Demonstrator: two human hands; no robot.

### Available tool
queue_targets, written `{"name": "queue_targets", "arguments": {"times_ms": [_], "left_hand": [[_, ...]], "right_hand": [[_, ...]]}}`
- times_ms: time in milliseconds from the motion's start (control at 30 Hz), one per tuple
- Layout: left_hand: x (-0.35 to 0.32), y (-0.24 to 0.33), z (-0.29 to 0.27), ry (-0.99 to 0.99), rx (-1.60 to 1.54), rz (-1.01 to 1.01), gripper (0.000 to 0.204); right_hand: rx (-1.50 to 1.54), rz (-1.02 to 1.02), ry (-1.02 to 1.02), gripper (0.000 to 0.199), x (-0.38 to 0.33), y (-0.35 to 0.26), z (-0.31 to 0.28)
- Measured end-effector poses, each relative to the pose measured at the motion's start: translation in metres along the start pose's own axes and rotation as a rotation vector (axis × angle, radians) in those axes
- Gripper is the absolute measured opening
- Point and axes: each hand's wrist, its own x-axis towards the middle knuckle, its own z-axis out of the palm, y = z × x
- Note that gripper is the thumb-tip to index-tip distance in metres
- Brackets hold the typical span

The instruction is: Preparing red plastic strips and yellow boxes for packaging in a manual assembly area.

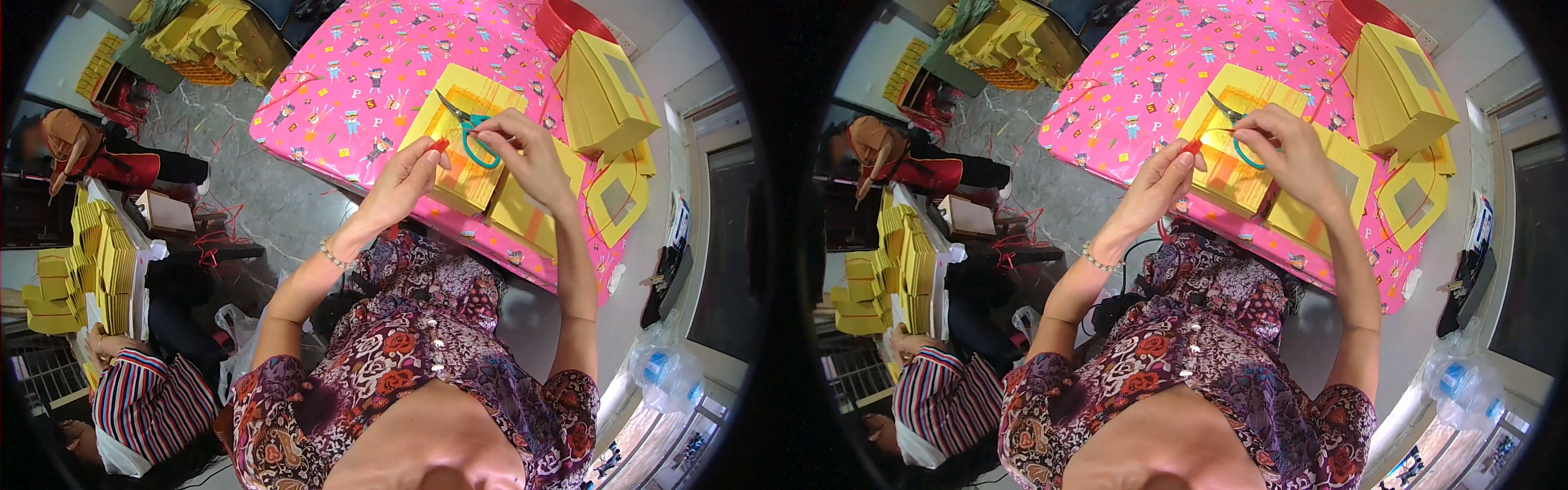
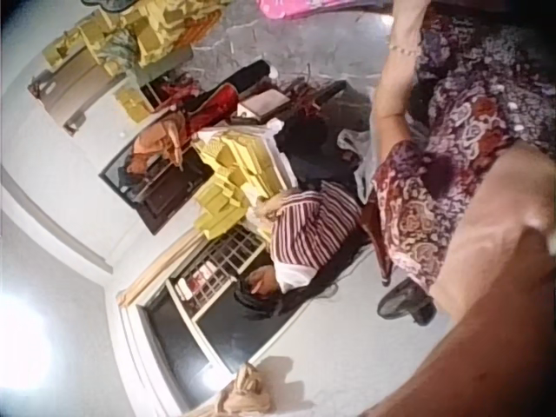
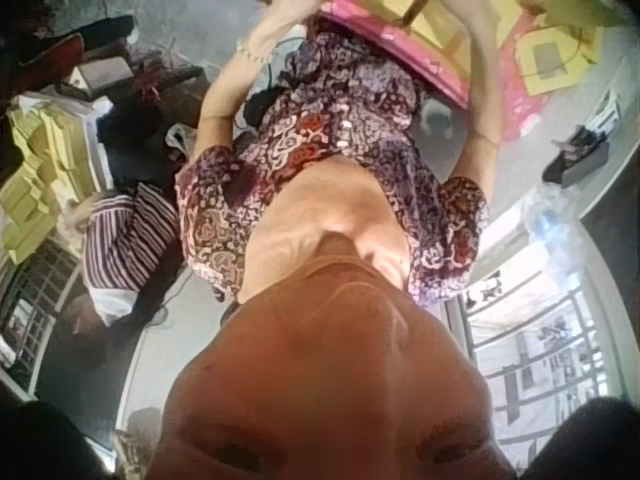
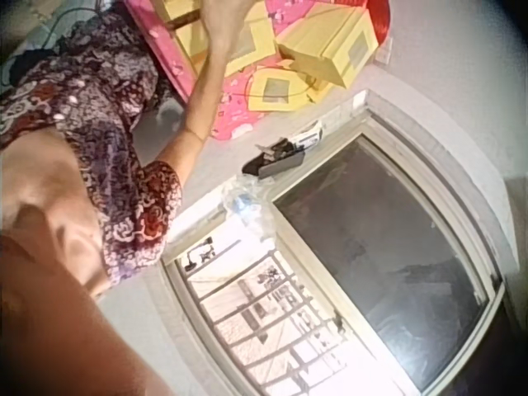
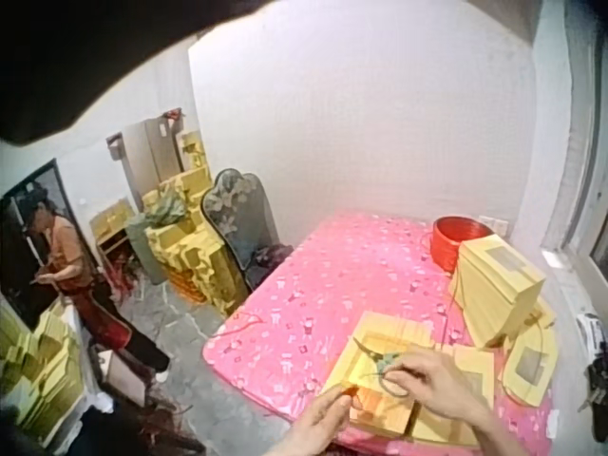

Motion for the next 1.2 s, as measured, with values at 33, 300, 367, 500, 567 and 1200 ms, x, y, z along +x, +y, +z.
{"name": "queue_targets", "arguments": {"times_ms": [33, 300, 367, 500, 567, 1200], "left_hand": [[0.001, -0.004, 0.005, 0.119, 0.040, 0.062, 0.025], [0.018, -0.018, 0.020, 0.449, -0.062, 0.227, 0.022], [0.021, -0.021, 0.019, 0.476, -0.095, 0.245, 0.023], [0.023, -0.024, 0.018, 0.476, -0.201, 0.249, 0.025], [0.022, -0.023, 0.020, 0.467, -0.228, 0.242, 0.025], [-0.045, 0.086, -0.048, 0.663, -0.429, 0.536, 0.016]], "right_hand": [[0.080, 0.011, 0.086, 0.015, 0.000, -0.005, 0.011], [0.235, 0.027, 0.442, 0.019, -0.002, -0.025, 0.071], [0.095, -0.013, 0.489, 0.022, -0.002, -0.029, 0.077], [-0.119, -0.058, 0.501, 0.025, -0.001, -0.028, 0.080], [-0.179, -0.104, 0.527, 0.029, -0.002, -0.029, 0.083], [0.638, 0.039, -0.735, 0.034, -0.025, -0.032, 0.067]]}}
